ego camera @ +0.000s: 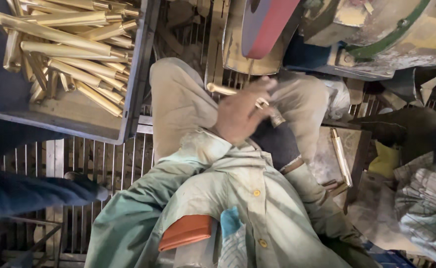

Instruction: The person picks up metal tubes from a container and presses them against a rotating abrasive belt on a machine to grind the surface. They use a wrench to adjust a part of the machine and then continue grinding more tubes and larger metal components.

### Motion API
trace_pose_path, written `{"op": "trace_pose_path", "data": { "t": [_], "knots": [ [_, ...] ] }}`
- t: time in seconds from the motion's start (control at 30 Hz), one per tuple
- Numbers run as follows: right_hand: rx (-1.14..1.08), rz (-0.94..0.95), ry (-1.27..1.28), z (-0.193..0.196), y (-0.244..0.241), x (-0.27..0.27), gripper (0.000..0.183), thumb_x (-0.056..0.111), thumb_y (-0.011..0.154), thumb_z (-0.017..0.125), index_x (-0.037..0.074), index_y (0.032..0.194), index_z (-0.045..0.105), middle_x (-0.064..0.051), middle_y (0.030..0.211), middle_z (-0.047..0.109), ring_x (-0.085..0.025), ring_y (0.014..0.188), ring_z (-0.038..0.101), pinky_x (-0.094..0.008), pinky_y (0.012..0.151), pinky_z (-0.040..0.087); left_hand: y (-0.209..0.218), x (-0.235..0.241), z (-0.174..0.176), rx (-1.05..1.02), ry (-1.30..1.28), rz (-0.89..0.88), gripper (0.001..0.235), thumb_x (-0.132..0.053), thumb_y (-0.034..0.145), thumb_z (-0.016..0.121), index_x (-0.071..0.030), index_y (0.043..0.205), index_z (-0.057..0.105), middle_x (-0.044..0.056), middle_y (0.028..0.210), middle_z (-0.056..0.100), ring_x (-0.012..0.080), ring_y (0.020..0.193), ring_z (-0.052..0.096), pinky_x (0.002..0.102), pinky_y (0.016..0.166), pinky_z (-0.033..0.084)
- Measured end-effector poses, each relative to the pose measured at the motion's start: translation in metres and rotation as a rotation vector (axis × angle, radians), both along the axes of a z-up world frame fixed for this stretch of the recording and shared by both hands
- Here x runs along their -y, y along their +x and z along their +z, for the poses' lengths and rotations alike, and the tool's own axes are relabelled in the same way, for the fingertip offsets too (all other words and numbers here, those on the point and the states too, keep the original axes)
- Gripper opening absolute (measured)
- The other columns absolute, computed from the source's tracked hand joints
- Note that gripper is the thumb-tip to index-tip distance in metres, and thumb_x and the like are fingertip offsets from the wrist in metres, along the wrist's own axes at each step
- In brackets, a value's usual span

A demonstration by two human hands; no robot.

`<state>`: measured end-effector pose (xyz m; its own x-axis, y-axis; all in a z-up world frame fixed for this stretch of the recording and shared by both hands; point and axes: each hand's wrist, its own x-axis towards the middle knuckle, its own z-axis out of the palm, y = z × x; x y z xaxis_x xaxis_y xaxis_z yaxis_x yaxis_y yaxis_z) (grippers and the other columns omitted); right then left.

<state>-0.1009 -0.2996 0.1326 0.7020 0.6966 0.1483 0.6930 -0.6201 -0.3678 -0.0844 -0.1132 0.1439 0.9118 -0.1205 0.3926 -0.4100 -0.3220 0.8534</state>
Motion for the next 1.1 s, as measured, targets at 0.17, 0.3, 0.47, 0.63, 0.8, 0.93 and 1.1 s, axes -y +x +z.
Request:
{"op": "trace_pose_path", "data": {
  "t": [0.17,0.3,0.47,0.63,0.8,0.93,1.1],
  "knots": [
    [-0.54,-0.259,0.358,-0.052,-0.013,0.016,0.03,0.018,0.106,0.05,0.005,0.133,0.053,-0.009,0.125,0.06,-0.024,0.118,0.06,-0.04,0.1,0.05,-0.017,0.011,-0.004,0.23,0.153,-0.184,0.039,-0.034,0.096,0.078,-0.005,0.12,0.068,0.008,0.142,0.063,0.024,0.137,0.06,0.037,0.108,0.056],
    [-1.188,-0.396,0.855,-0.069,-0.013,0.025,0.029,0.019,0.104,0.048,0.004,0.127,0.056,-0.008,0.106,0.063,-0.02,0.095,0.064,-0.034,0.077,0.056,-0.021,-0.007,-0.013,0.373,0.27,-0.358,0.037,-0.031,0.098,0.077,-0.003,0.121,0.07,0.011,0.141,0.063,0.0239,0.138,0.059,0.036,0.102,0.059],
    [-0.852,-0.319,0.868,-0.045,-0.015,0.017,0.02,0.008,0.106,0.061,0.0,0.124,0.061,-0.009,0.101,0.065,-0.02,0.089,0.065,-0.03,0.075,0.053,-0.039,-0.03,-0.011,0.164,0.158,-0.327,0.033,-0.033,0.094,0.077,-0.007,0.112,0.071,0.012,0.119,0.073,0.0265,0.105,0.072,0.038,0.085,0.06],
    [-1.747,-0.627,1.436,-0.024,-0.016,0.009,0.012,0.008,0.108,0.067,0.001,0.117,0.066,-0.001,0.08,0.061,-0.015,0.067,0.059,-0.028,0.057,0.048,-0.026,-0.076,-0.024,-0.503,-0.048,0.364,0.011,-0.018,0.101,0.062,-0.008,0.105,0.067,0.011,0.096,0.073,0.0294,0.084,0.073,0.04,0.078,0.057],
    [-0.638,-0.242,0.428,0.017,-0.017,0.009,0.015,0.004,0.091,0.066,0.001,0.105,0.066,-0.009,0.091,0.066,-0.021,0.078,0.067,-0.032,0.069,0.052,-0.032,-0.112,-0.041,-0.143,0.355,0.324,0.024,-0.017,0.091,0.075,-0.008,0.113,0.069,0.02,0.142,0.055,0.0427,0.128,0.052,0.05,0.109,0.042],
    [-0.952,-0.413,0.56,0.027,-0.018,0.005,0.023,0.005,0.092,0.065,-0.001,0.114,0.065,-0.014,0.102,0.064,-0.022,0.082,0.063,-0.031,0.07,0.053,-0.045,-0.114,-0.045,-0.276,0.494,0.245,0.034,-0.014,0.094,0.07,-0.007,0.127,0.07,0.017,0.141,0.056,0.0435,0.126,0.051,0.052,0.108,0.041],
    [-0.541,-0.142,0.455,0.047,-0.01,0.002,0.03,0.002,0.092,0.065,-0.003,0.121,0.061,-0.013,0.112,0.064,-0.019,0.094,0.066,-0.03,0.078,0.054,-0.013,-0.096,-0.073,-0.434,0.064,0.273,0.023,-0.019,0.106,0.066,-0.012,0.127,0.068,0.012,0.127,0.067,0.0335,0.121,0.065,0.039,0.105,0.052]
  ]
}}
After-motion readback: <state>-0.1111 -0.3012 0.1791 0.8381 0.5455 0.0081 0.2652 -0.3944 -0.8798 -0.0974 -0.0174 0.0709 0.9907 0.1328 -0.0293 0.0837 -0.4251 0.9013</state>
